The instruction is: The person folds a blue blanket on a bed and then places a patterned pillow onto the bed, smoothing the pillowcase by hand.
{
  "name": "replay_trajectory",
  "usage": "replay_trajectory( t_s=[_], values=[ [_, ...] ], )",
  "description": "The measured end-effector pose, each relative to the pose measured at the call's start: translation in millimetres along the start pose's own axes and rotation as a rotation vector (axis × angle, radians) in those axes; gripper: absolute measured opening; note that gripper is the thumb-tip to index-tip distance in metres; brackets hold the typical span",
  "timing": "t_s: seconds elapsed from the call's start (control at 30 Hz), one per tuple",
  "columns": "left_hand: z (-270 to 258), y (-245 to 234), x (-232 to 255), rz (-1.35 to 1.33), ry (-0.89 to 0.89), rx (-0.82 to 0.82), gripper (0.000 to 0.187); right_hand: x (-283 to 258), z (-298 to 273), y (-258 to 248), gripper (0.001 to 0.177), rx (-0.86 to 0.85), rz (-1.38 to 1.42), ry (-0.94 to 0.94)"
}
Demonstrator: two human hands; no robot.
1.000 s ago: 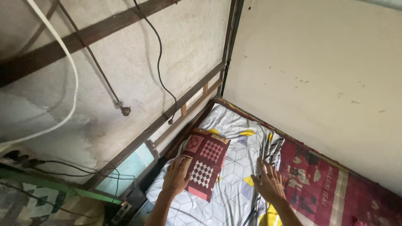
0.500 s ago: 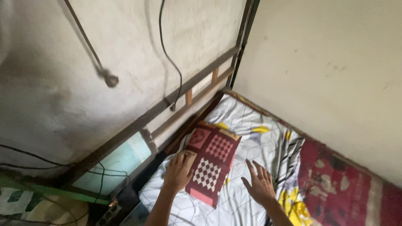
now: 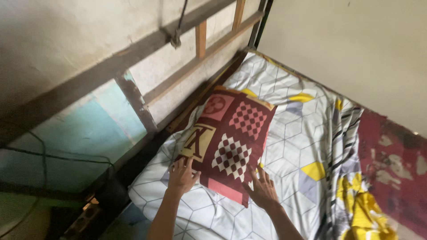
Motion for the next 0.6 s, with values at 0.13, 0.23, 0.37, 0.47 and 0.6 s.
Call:
replay_trajectory(
  t_s=[0.13,0.23,0.37,0.47,0.6],
  values=[
    [15.3,57.5,-29.3,-0.084,-0.068,0.044,0.076,-7.3,-7.6,74.7,0.122,-0.133,0.09,-0.006],
    [23.9,57.6,-32.6,-0.069,-0.03,0.336,0.073,-15.3,-6.6,102.4,0.135,-0.042,0.105,-0.028],
    [45.0,47.9,-44.2,-0.217,-0.131,0.209,0.091,-18.4,2.0,102.9,0.135,0.146,0.139,0.01],
    [59.0,35.5,-50.1,-0.279,-0.165,0.168,0.109,-16.1,8.1,109.4,0.132,0.138,0.151,0.053],
    [68.0,28.6,-43.9,-0.206,-0.234,0.136,0.114,-6.2,15.4,117.8,0.113,0.093,0.146,0.078]
  ],
)
Point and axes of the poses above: each hand's wrist, its own z-axis towards the middle knuckle, its own y-axis out of the palm, x = y × z, the point moved 7 cm from there along z, towards the middle knuckle, and after that the axes turned 1 degree about y, right-handed, at the moved point
